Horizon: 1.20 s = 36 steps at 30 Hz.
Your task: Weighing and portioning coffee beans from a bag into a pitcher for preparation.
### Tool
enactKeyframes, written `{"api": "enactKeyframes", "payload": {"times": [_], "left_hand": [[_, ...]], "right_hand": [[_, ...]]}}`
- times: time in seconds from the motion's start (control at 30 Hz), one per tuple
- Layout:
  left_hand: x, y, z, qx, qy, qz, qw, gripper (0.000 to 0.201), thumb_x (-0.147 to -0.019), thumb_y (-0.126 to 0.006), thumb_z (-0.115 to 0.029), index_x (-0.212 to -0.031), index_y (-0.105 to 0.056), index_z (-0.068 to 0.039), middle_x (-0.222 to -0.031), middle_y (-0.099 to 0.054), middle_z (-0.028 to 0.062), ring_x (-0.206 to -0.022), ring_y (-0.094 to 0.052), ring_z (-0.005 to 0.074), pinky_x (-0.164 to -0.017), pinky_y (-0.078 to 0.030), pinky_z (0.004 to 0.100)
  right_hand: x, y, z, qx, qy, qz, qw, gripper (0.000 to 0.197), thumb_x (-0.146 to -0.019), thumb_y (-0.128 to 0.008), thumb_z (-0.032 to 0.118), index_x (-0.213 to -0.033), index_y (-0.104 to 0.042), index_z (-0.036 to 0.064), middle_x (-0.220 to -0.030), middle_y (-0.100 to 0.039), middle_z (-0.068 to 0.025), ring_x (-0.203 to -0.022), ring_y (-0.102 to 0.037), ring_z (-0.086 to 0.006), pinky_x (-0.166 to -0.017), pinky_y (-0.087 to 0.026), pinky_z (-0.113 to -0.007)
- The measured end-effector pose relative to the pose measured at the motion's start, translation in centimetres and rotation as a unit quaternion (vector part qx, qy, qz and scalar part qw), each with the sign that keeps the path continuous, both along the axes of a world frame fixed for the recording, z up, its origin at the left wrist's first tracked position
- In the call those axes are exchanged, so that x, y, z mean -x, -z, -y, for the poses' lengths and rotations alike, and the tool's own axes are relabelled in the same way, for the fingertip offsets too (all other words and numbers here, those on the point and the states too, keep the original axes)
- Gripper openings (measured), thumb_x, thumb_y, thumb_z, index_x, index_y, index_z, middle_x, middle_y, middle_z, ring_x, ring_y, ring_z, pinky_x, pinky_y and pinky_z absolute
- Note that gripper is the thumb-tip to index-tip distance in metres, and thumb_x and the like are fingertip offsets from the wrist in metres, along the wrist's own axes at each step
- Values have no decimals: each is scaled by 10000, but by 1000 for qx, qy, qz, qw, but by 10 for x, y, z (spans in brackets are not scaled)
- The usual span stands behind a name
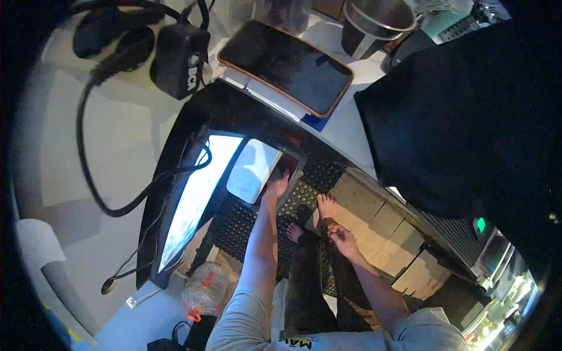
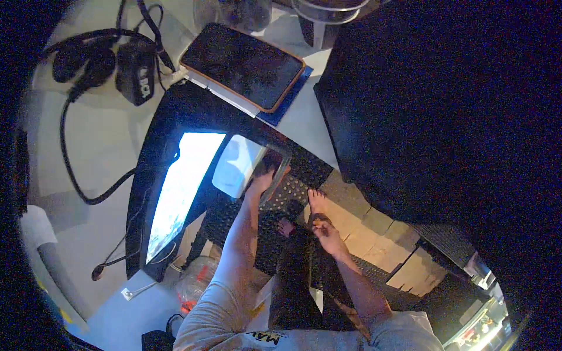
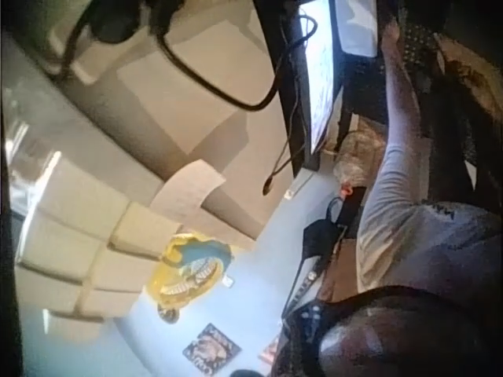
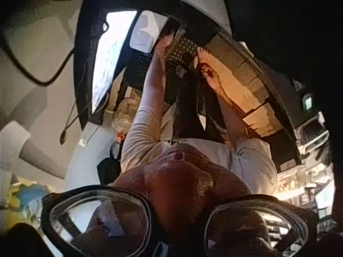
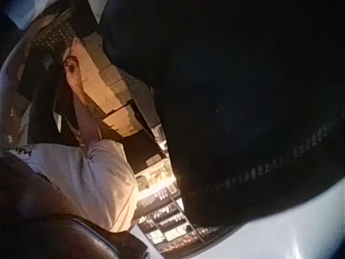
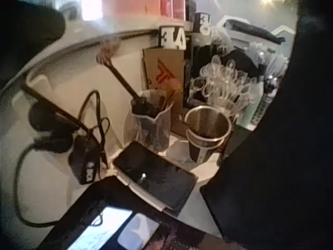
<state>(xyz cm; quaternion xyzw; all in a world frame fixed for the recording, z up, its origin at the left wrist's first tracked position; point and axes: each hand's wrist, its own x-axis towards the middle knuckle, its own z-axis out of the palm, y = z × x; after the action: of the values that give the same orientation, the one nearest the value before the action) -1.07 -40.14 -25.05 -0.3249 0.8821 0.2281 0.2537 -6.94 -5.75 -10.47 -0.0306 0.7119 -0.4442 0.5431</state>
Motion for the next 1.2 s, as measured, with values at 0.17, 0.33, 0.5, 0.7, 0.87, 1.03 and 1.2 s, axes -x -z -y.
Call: {"api": "enactKeyframes", "payload": {"times": [0.17,0.33,0.5,0.7,0.87,1.03,1.2], "left_hand": [[35,-83,-25,-185,-134,-44,973,628,-1023,-318,-569,-1402,-544,-122,-1400,-500,317,-1331,-466,458,-1156,-321,495],[34,-152,-22,-224,-152,1,963,545,-1045,-394,-471,-1170,-687,-29,-1201,-658,275,-1104,-614,476,-989,-473,528],[-37,-94,-30,4,-194,-322,926,355,-1042,-514,-256,-1139,-677,44,-1176,-662,263,-1097,-616,440,-989,-473,509],[-91,-197,-110,13,-246,-409,878,298,-998,-602,-162,-1196,-627,59,-1064,-642,264,-1046,-608,444,-881,-498,497],[-96,-362,-159,-64,-242,-398,883,334,-979,-650,-145,-1260,-604,30,-1097,-617,171,-873,-641,258,-723,-531,349],[-84,-454,-174,-78,-225,-478,845,317,-996,-660,-169,-1262,-619,-3,-1060,-638,75,-837,-593,99,-668,-478,235],[-35,-519,-160,-105,-270,-425,858,291,-1011,-636,-142,-1238,-615,39,-946,-625,28,-707,-499,39,-603,-392,187]], "right_hand": [[8,11,-21,-36,-48,-110,992,208,-998,-643,130,-1193,-657,60,-987,-670,-2,-829,-612,-88,-723,-523,-261],[15,-4,-13,21,8,-125,992,233,-1005,-634,137,-1223,-640,53,-1000,-655,6,-860,-612,-90,-757,-526,-264],[20,-64,-7,-8,7,-121,993,246,-1006,-616,119,-1242,-638,52,-1028,-690,-37,-892,-659,-117,-776,-553,-290],[24,-189,-73,-65,-10,-182,981,298,-955,-645,179,-1214,-664,33,-1001,-730,-87,-850,-705,-150,-762,-576,-308],[61,-281,-125,-85,32,-369,925,340,-925,-656,240,-1199,-666,38,-1042,-709,-134,-789,-690,-209,-737,-558,-358],[133,-351,-135,-131,201,-416,877,491,-862,-716,187,-1306,-590,19,-1103,-641,-178,-1056,-658,-317,-925,-530,-405],[189,-357,-147,-195,124,-481,846,748,-837,-754,259,-1477,-419,64,-1343,-469,-183,-1236,-529,-382,-993,-499,-457]]}}
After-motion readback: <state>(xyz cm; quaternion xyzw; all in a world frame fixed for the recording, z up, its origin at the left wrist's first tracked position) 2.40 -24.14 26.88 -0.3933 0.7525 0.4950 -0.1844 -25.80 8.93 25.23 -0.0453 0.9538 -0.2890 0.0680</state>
